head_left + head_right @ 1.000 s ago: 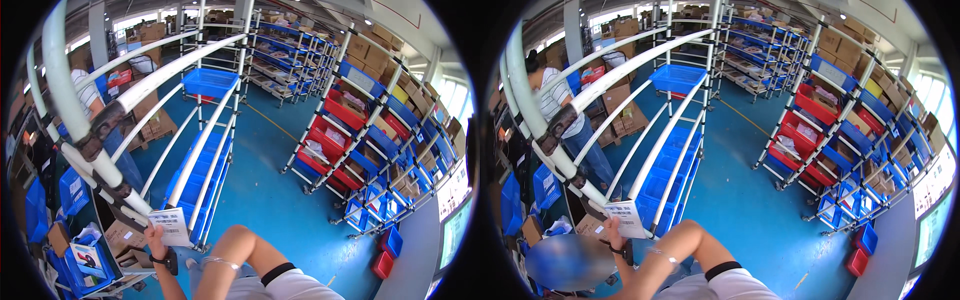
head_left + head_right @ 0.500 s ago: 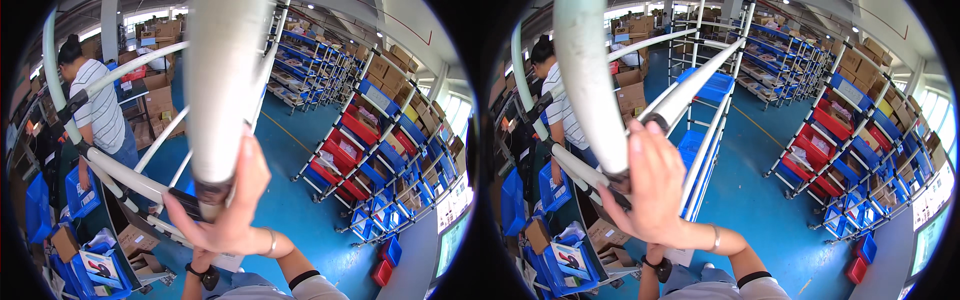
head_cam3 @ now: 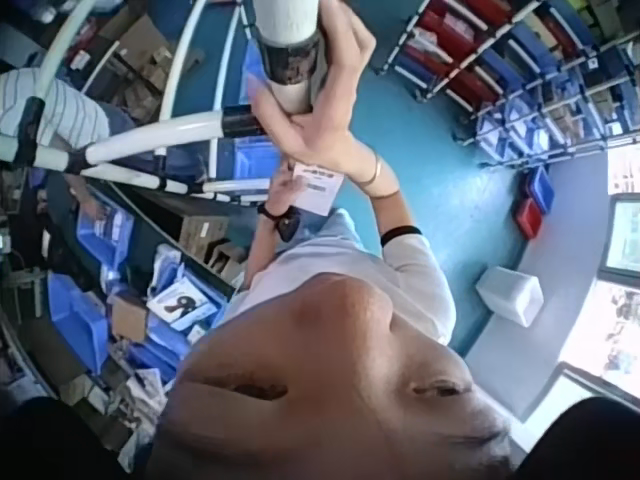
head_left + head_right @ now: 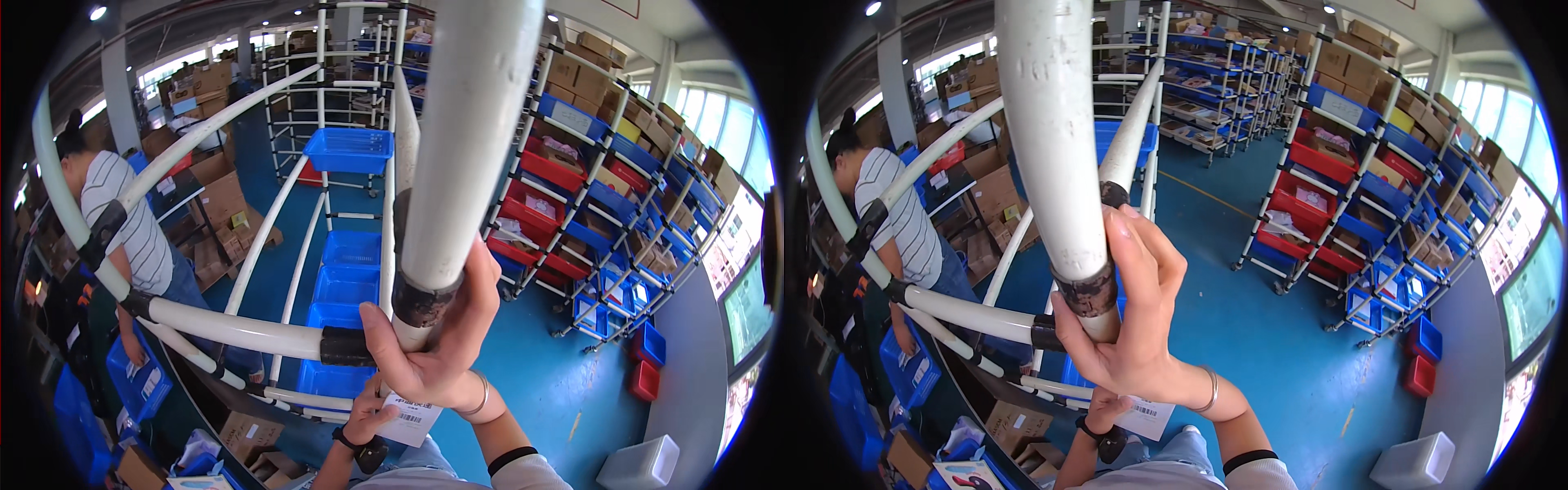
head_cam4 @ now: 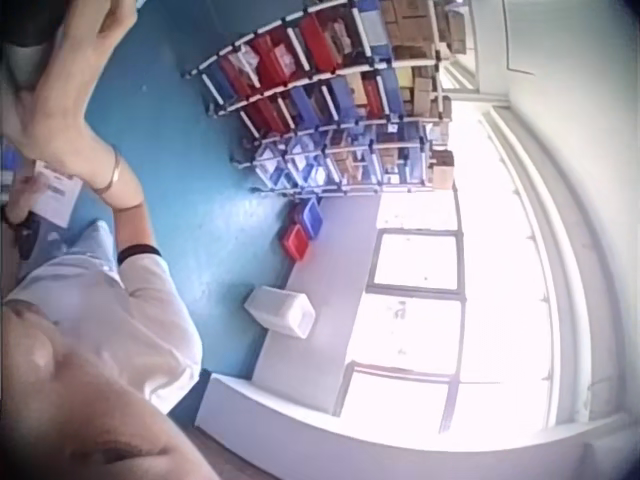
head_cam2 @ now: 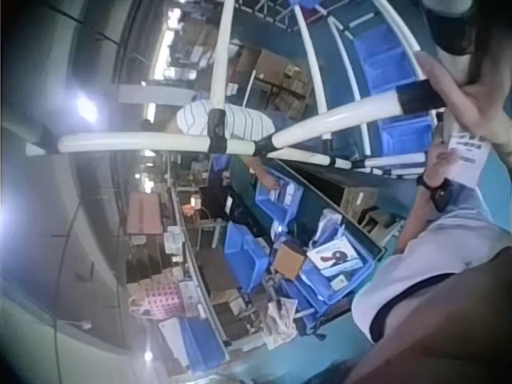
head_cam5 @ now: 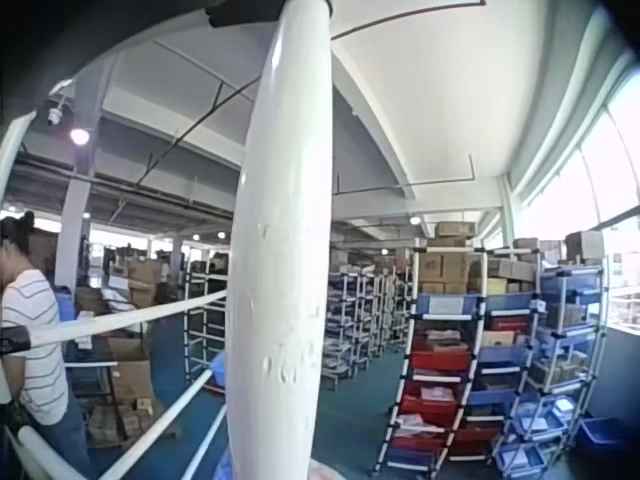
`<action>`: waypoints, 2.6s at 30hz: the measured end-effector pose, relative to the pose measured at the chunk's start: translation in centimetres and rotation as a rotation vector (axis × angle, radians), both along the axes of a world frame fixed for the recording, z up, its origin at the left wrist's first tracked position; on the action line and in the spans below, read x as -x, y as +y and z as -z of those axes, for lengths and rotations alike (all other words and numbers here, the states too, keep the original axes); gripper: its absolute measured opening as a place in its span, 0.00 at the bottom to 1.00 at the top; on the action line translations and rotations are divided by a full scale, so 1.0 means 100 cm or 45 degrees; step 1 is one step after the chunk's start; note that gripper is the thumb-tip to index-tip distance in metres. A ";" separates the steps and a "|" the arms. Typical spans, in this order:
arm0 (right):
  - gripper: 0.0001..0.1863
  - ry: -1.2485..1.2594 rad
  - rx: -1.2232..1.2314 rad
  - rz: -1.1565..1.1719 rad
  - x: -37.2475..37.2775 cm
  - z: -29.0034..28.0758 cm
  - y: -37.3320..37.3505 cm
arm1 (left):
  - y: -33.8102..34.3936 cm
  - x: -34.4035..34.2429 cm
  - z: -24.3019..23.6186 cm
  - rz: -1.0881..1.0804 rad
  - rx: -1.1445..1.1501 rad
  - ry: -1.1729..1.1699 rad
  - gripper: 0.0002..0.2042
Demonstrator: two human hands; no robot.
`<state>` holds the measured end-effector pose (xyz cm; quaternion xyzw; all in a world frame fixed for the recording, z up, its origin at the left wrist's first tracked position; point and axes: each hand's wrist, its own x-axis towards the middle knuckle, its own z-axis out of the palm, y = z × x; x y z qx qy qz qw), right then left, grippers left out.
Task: The person pushes a mobile shelf cart through the warehouse, operates a handheld terminal, and picks up paper slips from a table. The person then moves a mobile rack and adjusts the plastic trays on it.
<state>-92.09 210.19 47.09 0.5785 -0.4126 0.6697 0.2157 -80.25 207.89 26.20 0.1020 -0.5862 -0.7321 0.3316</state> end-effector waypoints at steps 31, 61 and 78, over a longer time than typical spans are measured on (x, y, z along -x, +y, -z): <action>0.43 -0.135 0.171 -0.100 -0.001 -0.003 -0.034 | -0.041 -0.003 -0.005 0.147 -0.066 0.032 0.07; 0.38 -0.235 0.077 0.075 0.014 0.012 0.015 | 0.004 0.033 -0.002 0.152 0.072 0.115 0.08; 0.39 -0.312 -0.112 0.151 0.016 0.017 0.021 | -0.005 0.035 0.001 0.270 0.146 0.142 0.08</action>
